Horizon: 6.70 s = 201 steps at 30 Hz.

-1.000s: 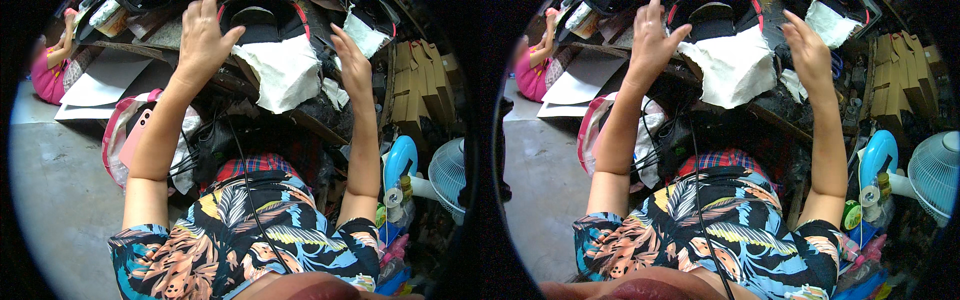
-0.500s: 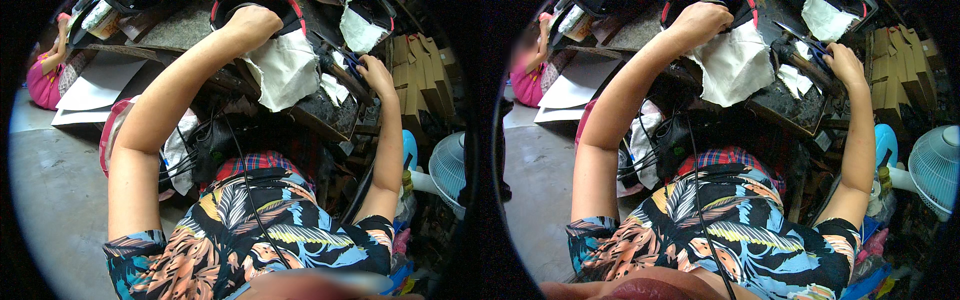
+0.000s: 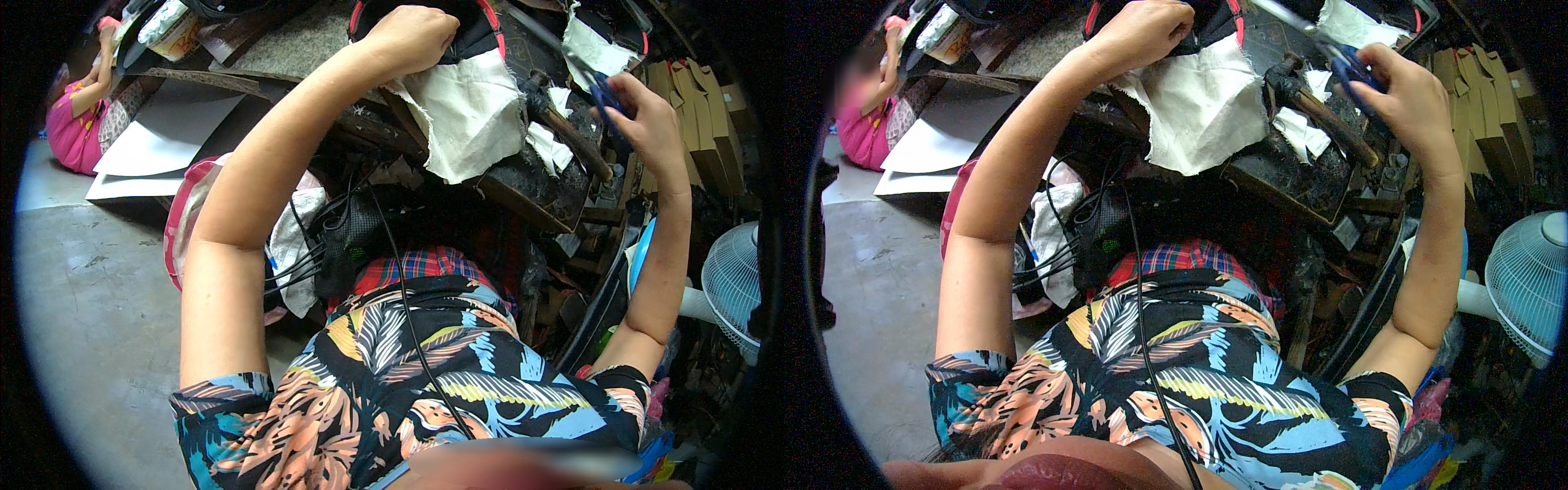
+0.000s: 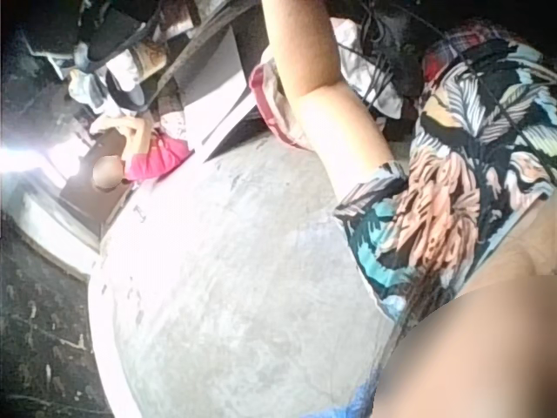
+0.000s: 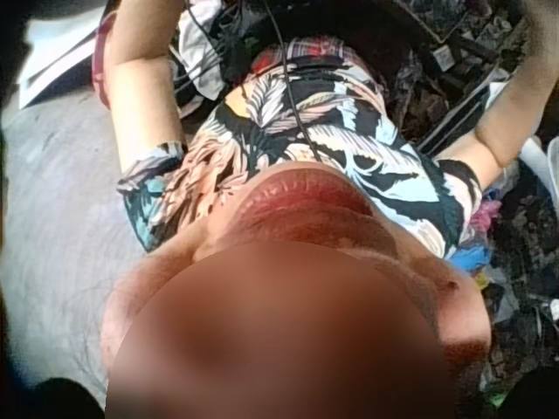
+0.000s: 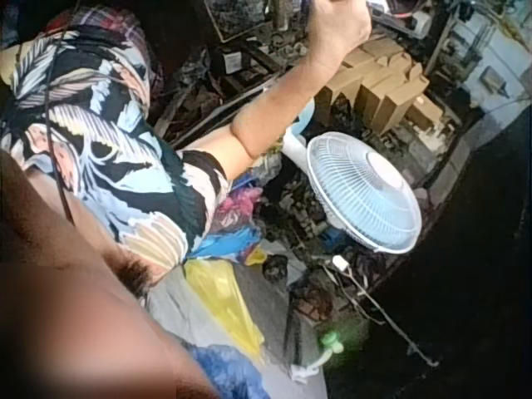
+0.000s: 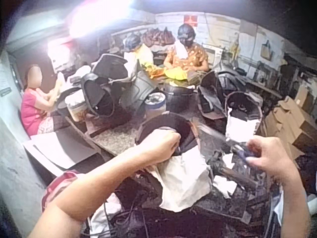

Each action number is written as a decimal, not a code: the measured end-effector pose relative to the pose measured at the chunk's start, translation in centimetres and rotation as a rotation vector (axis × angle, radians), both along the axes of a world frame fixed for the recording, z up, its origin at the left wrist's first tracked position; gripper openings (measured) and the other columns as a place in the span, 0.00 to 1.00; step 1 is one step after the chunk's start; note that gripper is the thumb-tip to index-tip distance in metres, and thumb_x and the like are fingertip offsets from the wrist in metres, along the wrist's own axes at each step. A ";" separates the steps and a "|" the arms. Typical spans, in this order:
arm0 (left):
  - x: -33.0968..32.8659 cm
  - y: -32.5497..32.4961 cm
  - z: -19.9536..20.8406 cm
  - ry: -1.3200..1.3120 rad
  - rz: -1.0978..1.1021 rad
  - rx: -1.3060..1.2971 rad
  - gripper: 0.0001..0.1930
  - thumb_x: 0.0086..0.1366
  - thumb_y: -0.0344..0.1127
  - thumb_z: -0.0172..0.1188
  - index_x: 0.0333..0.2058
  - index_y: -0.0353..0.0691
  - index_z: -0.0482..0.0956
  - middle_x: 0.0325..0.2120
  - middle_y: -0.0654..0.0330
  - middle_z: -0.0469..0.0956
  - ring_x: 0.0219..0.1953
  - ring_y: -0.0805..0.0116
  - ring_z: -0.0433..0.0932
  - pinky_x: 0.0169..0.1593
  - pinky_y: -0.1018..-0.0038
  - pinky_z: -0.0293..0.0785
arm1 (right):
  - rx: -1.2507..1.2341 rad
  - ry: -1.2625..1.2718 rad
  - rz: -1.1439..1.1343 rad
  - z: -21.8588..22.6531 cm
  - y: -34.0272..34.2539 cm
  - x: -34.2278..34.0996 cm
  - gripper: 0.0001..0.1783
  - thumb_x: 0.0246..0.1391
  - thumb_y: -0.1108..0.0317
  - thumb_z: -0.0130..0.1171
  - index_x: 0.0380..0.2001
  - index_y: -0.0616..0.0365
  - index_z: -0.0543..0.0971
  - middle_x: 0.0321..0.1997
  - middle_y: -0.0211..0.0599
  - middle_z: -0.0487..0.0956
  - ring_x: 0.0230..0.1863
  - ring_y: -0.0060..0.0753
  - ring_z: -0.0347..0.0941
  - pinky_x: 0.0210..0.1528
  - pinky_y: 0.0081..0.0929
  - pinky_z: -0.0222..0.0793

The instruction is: The person applies a white fabric patch to the interior of a black slip-on shoe, presses it into place, and trims the excess with scissors. They repeat this process on a second shoe, then place both shoes on the workbench.

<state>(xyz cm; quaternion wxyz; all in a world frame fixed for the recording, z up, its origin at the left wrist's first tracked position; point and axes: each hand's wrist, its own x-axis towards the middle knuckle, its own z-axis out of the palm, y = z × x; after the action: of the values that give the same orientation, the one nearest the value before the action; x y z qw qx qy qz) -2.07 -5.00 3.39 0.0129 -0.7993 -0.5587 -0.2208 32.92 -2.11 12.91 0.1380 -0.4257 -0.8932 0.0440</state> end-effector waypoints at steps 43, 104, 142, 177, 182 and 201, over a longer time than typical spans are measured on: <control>-1.2 -3.9 4.9 -0.047 -0.142 0.007 0.11 0.63 0.29 0.60 0.43 0.32 0.80 0.41 0.45 0.80 0.45 0.44 0.80 0.50 0.59 0.76 | -0.188 0.476 0.129 -8.2 0.7 -11.7 0.36 0.61 0.55 0.61 0.71 0.42 0.62 0.48 0.44 0.81 0.40 0.29 0.79 0.45 0.28 0.75; -0.8 -5.7 -0.3 0.197 0.332 0.123 0.10 0.58 0.43 0.63 0.32 0.45 0.85 0.30 0.55 0.84 0.35 0.53 0.84 0.41 0.58 0.80 | 0.442 -0.164 0.314 -12.0 -0.7 -15.4 0.31 0.70 0.41 0.36 0.69 0.41 0.67 0.73 0.35 0.66 0.74 0.34 0.58 0.78 0.42 0.43; -3.5 -7.8 -0.7 -0.079 0.196 -0.016 0.13 0.58 0.44 0.65 0.35 0.42 0.84 0.34 0.54 0.81 0.40 0.52 0.82 0.46 0.60 0.77 | 0.418 0.227 0.679 -10.0 -4.6 -16.5 0.12 0.50 0.67 0.66 0.40 0.49 0.82 0.45 0.28 0.84 0.50 0.35 0.80 0.53 0.32 0.76; -6.5 -4.3 -0.5 0.020 0.271 -0.229 0.14 0.53 0.26 0.56 0.37 0.38 0.86 0.34 0.42 0.83 0.41 0.45 0.83 0.49 0.56 0.78 | 0.352 0.331 0.517 -11.0 -6.4 -21.3 0.04 0.57 0.68 0.60 0.30 0.54 0.80 0.29 0.39 0.77 0.33 0.45 0.78 0.35 0.38 0.75; -7.1 -2.1 -2.8 -0.013 0.238 -0.132 0.14 0.55 0.28 0.56 0.38 0.39 0.86 0.34 0.44 0.84 0.42 0.46 0.83 0.49 0.57 0.78 | 0.112 0.395 0.675 -10.9 -5.4 -20.1 0.12 0.55 0.70 0.63 0.44 0.51 0.83 0.32 0.39 0.77 0.31 0.44 0.78 0.35 0.38 0.76; -6.4 -5.8 -1.8 -0.278 -0.003 0.008 0.14 0.62 0.26 0.65 0.45 0.45 0.76 0.49 0.56 0.76 0.48 0.55 0.80 0.51 0.64 0.81 | 0.286 0.362 0.512 -11.6 -1.5 -17.7 0.14 0.54 0.70 0.63 0.45 0.49 0.85 0.46 0.33 0.84 0.49 0.38 0.79 0.51 0.34 0.77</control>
<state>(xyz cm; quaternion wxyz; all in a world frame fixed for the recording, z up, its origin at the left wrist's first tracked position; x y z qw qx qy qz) -8.51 -10.84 1.63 -0.0616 -0.7617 -0.5532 -0.3316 15.25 -3.59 1.32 0.3369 -0.1495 -0.9292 0.0263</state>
